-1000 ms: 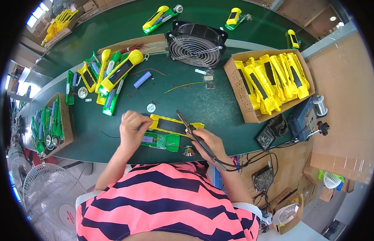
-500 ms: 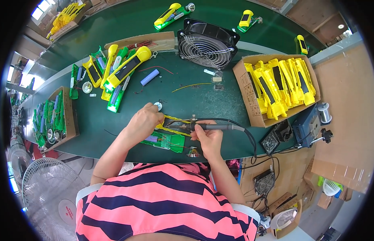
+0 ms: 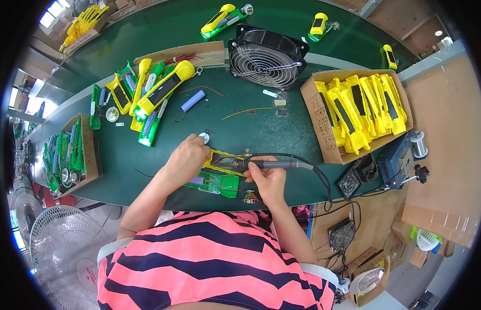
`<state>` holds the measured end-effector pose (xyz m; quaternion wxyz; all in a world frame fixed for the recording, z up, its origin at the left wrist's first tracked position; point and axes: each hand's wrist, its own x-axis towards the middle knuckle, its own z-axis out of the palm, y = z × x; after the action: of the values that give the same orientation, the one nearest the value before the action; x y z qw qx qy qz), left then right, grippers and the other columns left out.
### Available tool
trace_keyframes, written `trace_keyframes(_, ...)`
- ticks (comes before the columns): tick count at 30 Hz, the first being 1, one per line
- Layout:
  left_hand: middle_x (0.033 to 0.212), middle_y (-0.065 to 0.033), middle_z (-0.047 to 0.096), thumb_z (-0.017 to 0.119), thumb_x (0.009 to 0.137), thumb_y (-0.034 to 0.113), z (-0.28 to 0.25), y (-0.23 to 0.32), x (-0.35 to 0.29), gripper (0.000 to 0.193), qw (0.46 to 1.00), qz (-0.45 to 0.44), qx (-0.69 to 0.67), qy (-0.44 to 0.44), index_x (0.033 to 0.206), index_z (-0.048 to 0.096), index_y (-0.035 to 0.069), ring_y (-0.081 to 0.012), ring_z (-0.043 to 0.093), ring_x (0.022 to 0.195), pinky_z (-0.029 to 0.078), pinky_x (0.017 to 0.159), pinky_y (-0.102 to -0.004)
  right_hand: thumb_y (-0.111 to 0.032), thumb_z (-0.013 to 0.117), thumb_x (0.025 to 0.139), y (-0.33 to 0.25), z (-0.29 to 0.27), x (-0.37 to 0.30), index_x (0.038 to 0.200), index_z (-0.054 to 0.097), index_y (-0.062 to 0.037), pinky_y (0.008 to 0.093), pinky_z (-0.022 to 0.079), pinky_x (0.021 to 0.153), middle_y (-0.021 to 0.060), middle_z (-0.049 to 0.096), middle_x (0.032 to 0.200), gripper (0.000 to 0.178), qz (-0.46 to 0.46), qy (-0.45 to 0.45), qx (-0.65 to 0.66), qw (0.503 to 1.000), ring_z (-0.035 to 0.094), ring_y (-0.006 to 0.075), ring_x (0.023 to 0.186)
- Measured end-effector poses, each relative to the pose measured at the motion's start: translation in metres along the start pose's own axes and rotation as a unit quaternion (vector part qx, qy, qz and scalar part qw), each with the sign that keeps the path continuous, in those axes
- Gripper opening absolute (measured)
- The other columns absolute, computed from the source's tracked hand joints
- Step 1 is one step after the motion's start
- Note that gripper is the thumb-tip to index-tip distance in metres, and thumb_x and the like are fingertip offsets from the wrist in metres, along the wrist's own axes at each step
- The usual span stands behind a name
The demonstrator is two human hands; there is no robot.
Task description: Soldering internal wiring and components into flashlight housings at an assembly station.
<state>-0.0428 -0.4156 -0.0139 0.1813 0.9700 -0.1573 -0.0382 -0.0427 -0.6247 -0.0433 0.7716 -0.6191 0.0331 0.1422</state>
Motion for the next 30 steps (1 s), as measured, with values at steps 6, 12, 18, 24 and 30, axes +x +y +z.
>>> trace_keyframes(6, 0.072, -0.0108, 0.053, 0.058, 0.065, 0.002, -0.001, -0.004, 0.004, 0.008, 1.0, 0.004, 0.019, -0.004, 0.07, 0.064, 0.003, -0.0255, 0.05, 0.076, 0.044, 0.067, -0.0334, -0.002, 0.055, 0.081, -0.001, -0.002, -0.002, 0.091, 0.051, 0.0054, 0.0254, 0.048, 0.052, 0.0131, 0.06, 0.071, 0.014, -0.038, -0.002, 0.003, 0.999, 0.058, 0.0149, 0.058)
trace_keyframes(12, 0.071, -0.0107, 0.053, 0.059, 0.063, 0.004, -0.002, -0.005, 0.0, 0.008, 0.999, 0.006, 0.033, 0.011, 0.067, 0.065, 0.006, -0.0257, 0.051, 0.075, 0.044, 0.065, -0.0342, 0.003, 0.054, 0.079, -0.001, -0.006, -0.01, 0.099, 0.049, 0.0041, 0.0278, 0.05, 0.058, 0.0151, 0.059, 0.084, 0.021, -0.218, 0.011, -0.058, 0.974, 0.061, 0.0177, 0.064)
trace_keyframes(18, 0.072, -0.01, 0.054, 0.057, 0.059, 0.008, 0.006, 0.005, 0.003, 0.004, 0.995, 0.017, 0.099, 0.012, 0.06, 0.06, 0.006, -0.0233, 0.053, 0.075, 0.044, 0.064, -0.0338, -0.001, 0.059, 0.077, -0.013, -0.036, -0.027, 0.102, 0.046, 0.0013, 0.035, 0.04, 0.088, 0.01, 0.063, 0.087, 0.028, -0.294, 0.01, -0.409, 0.864, 0.06, 0.0204, 0.086)
trace_keyframes(24, 0.074, -0.0062, 0.056, 0.057, 0.061, 0.011, 0.004, 0.008, 0.003, 0.006, 0.993, 0.009, 0.119, 0.006, 0.062, 0.062, 0.008, -0.0211, 0.052, 0.08, 0.042, 0.065, -0.03, -0.017, 0.069, 0.067, -0.012, -0.039, -0.026, 0.106, 0.05, -0.0033, 0.0465, 0.022, 0.102, 0.0084, 0.058, 0.105, 0.045, -0.265, -0.036, -0.457, 0.848, 0.047, 0.0285, 0.109)
trace_keyframes(30, 0.071, -0.0051, 0.054, 0.058, 0.059, 0.013, -0.005, -0.003, -0.002, 0.005, 0.996, 0.003, 0.089, 0.02, 0.061, 0.062, 0.01, -0.0217, 0.051, 0.078, 0.04, 0.064, -0.033, -0.011, 0.068, 0.065, -0.011, -0.034, -0.022, 0.105, 0.053, -0.0049, 0.0456, 0.023, 0.102, 0.0074, 0.057, 0.104, 0.043, -0.263, -0.038, -0.482, 0.835, 0.051, 0.0264, 0.104)
